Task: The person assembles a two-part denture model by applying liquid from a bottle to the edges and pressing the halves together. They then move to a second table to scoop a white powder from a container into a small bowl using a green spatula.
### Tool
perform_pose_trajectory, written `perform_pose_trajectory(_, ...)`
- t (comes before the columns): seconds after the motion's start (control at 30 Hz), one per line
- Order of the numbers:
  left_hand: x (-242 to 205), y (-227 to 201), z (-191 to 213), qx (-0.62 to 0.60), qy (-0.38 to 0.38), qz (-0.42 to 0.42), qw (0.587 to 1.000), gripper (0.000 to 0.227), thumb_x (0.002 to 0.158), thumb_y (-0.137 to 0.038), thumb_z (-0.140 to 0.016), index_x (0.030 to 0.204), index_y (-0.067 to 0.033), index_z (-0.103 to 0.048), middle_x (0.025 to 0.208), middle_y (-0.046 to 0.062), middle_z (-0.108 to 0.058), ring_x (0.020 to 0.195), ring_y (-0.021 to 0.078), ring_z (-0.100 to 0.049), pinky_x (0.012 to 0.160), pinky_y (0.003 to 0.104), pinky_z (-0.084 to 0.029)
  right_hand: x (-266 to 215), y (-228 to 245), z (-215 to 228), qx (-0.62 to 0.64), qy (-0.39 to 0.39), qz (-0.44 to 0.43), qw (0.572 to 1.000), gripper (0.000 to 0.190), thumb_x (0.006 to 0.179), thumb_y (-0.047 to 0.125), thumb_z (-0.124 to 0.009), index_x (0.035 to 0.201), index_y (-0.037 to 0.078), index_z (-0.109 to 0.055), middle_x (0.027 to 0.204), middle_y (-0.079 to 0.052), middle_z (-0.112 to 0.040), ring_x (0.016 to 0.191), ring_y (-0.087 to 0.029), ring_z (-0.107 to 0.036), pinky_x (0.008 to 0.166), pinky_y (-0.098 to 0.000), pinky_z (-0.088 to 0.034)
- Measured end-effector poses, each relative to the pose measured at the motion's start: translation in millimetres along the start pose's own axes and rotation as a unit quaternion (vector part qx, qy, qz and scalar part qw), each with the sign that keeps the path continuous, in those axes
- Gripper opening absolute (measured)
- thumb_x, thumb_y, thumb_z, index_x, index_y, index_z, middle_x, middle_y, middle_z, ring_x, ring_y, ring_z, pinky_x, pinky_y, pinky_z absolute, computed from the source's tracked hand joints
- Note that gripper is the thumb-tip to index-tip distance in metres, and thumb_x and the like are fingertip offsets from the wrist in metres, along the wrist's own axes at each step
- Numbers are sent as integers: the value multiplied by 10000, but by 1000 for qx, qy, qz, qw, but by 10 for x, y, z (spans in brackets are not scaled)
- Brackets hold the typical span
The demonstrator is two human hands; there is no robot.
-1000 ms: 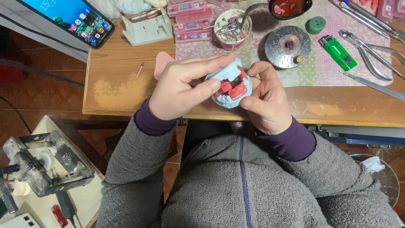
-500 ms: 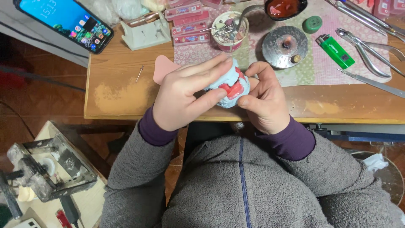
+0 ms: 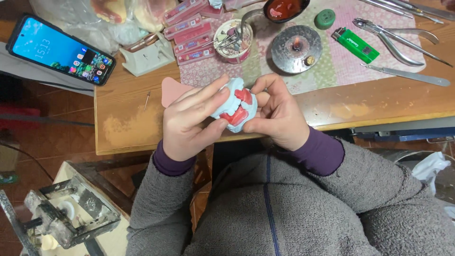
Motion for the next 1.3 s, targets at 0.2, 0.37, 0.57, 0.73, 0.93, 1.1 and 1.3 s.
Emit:
perform_pose_trajectory(0.2, -33, 34, -78, -14, -34, 28, 999, 503, 864, -11, -774, 1352, 15, -654, 1417, 218, -646, 1111, 270, -711, 1006, 347, -564, 6, 6, 8, 6, 1, 0, 1000, 608, 873, -68, -807, 1299, 97, -406, 1230, -123, -703, 1136, -174, -688, 958, -300, -566)
perform_pose_trajectory(0.37, -110, 169, -175, -164, -114, 145, 969, 488, 970, -6, -648, 1447, 66, -573, 1376, 215, -663, 1216, 276, -700, 1059, 349, -565, 3, 73, -23, 9, 22, -4, 1000, 644, 893, -92, -789, 1359, 84, -381, 1248, -129, -684, 1161, -184, -678, 984, -318, -563)
perform_pose_trajectory(0.57, -147, 303, -21, -425, -265, 231, 834, 478, 1095, -142, -407, 1490, 124, -452, 1278, 202, -681, 1039, 286, -737, 854, 369, -611, 8, 139, 39, -157, 6, -20, 987, 723, 870, -109, -741, 1477, 54, -383, 1296, -107, -609, 1201, -166, -650, 1026, -333, -570)
perform_pose_trajectory(0.73, -269, 270, -3, -522, -230, 242, 785, 556, 1115, -248, -410, 1543, 106, -386, 1264, 174, -653, 951, 257, -712, 751, 344, -590, -29, 323, -150, -490, -126, -6, 863, 659, 808, 50, -812, 1356, 38, -446, 1056, -75, -705, 944, -167, -740, 783, -318, -621)
perform_pose_trajectory(0.93, -241, 30, -23, -477, -161, 243, 829, 819, 826, 100, -687, 1581, 33, -376, 1384, 95, -510, 1259, 221, -606, 979, 341, -577, -118, 466, -208, -723, -129, 130, 666, 559, 746, 292, -919, 1143, 54, -606, 924, -163, -650, 837, -361, -668, 699, -450, -527)
perform_pose_trajectory(1.1, -202, 21, -189, -508, -135, 242, 816, 799, 820, 156, -632, 1552, -8, -359, 1439, 151, -542, 1207, 238, -596, 959, 356, -535, -351, 673, -30, -715, -136, 172, 664, 581, 761, 258, -894, 1203, 11, -608, 999, -161, -642, 908, -357, -656, 757, -440, -529)
perform_pose_trajectory(1.3, -234, 147, -256, -508, -137, 241, 816, 896, 791, 164, -603, 1615, -49, -326, 1511, 182, -543, 1079, 248, -634, 913, 366, -547, -1104, 1684, 834, -702, -372, 382, 473, 462, 850, 109, -911, 1141, 71, -554, 1033, -88, -552, 936, -256, -567, 789, -345, -493)
Point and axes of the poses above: each hand's wrist, its own x-axis towards the middle knuckle, its own z-axis out of the back of the hand, y = z × x, the point moved 2 cm from there along x, towards the middle knuckle
